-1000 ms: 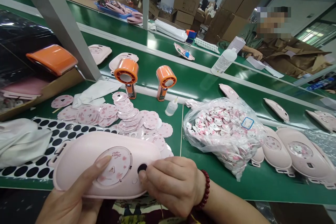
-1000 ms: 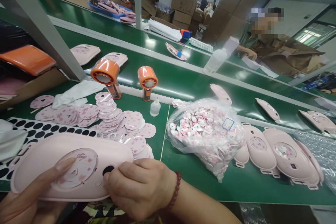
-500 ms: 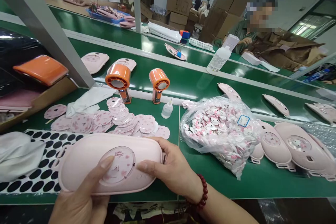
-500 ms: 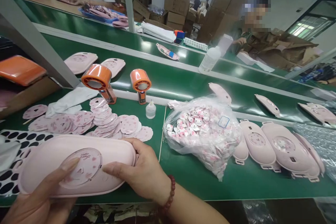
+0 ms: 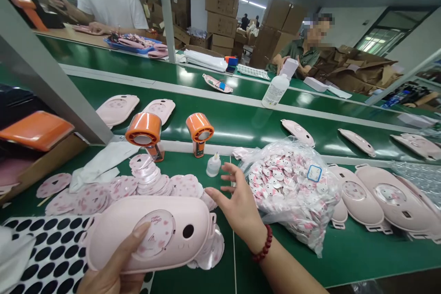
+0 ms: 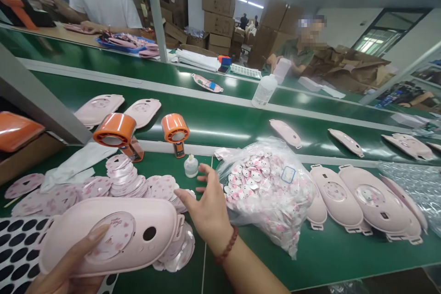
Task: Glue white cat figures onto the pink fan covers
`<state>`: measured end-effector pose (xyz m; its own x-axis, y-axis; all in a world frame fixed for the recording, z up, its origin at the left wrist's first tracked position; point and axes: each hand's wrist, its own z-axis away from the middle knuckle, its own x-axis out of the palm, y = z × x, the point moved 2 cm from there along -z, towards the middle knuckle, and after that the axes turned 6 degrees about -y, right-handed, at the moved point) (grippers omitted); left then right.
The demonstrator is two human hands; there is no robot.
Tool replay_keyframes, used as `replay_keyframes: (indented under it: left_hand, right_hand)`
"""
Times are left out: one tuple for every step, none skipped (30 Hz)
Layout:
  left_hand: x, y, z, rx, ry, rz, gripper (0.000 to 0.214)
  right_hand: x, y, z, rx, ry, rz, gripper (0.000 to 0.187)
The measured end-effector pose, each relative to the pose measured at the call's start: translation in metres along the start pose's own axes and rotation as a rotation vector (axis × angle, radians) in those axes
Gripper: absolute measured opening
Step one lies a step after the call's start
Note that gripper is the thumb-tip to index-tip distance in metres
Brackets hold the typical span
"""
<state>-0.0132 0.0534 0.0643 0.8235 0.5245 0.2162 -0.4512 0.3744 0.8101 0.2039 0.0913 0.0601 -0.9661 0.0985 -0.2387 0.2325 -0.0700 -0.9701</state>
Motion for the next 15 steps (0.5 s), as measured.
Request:
replay_keyframes:
  left_hand:
    - [0.0,0.0,-0.003,0.003,0.009,0.005,0.075]
    - [0.001,0.001,-0.004,0.003,0.009,0.016,0.075]
    - [0.003,0.001,-0.006,0.007,0.007,0.029,0.077]
    - [0.005,0.002,-0.006,0.017,0.003,0.039,0.079]
    - [0.007,0.003,-0.007,0.031,-0.002,0.046,0.081]
    - [0.009,0.004,-0.006,0.047,-0.008,0.05,0.083]
    - [0.011,0.005,-0.006,0.058,-0.015,0.052,0.083]
    - [0.013,0.006,-0.006,0.064,-0.016,0.052,0.083]
    - [0.014,0.006,-0.006,0.068,-0.012,0.054,0.083]
    - [0.014,0.006,-0.005,0.071,-0.001,0.063,0.082]
    - [0.013,0.006,-0.005,0.067,0.017,0.076,0.081]
    - [0.012,0.006,-0.004,0.068,0.038,0.091,0.079]
    - [0.011,0.006,-0.002,0.074,0.053,0.106,0.076]
    - [0.01,0.006,-0.001,0.086,0.062,0.119,0.074]
    - [0.01,0.006,0.001,0.098,0.062,0.127,0.072]
  right_hand:
    - [0.001,0.004,-0.008,-0.01,0.061,0.068,0.071]
    - [0.004,0.008,-0.016,-0.021,0.098,0.13,0.069]
    - [0.008,0.012,-0.025,-0.034,0.119,0.181,0.066]
    - [0.012,0.016,-0.032,-0.047,0.129,0.22,0.062]
    - [0.016,0.019,-0.039,-0.056,0.135,0.243,0.056]
    - [0.019,0.021,-0.044,-0.066,0.133,0.252,0.048]
    - [0.021,0.022,-0.047,-0.079,0.126,0.251,0.041]
    - [0.022,0.021,-0.047,-0.098,0.115,0.247,0.036]
    - [0.021,0.019,-0.045,-0.121,0.099,0.239,0.033]
    - [0.018,0.015,-0.04,-0.155,0.08,0.22,0.032]
    - [0.013,0.009,-0.032,-0.208,0.059,0.194,0.033]
    - [0.006,0.002,-0.022,-0.275,0.034,0.166,0.035]
    - [-0.002,-0.006,-0.011,-0.349,0.002,0.14,0.036]
    - [-0.01,-0.013,0.001,-0.419,-0.038,0.115,0.038]
    - [-0.018,-0.021,0.013,-0.473,-0.082,0.083,0.042]
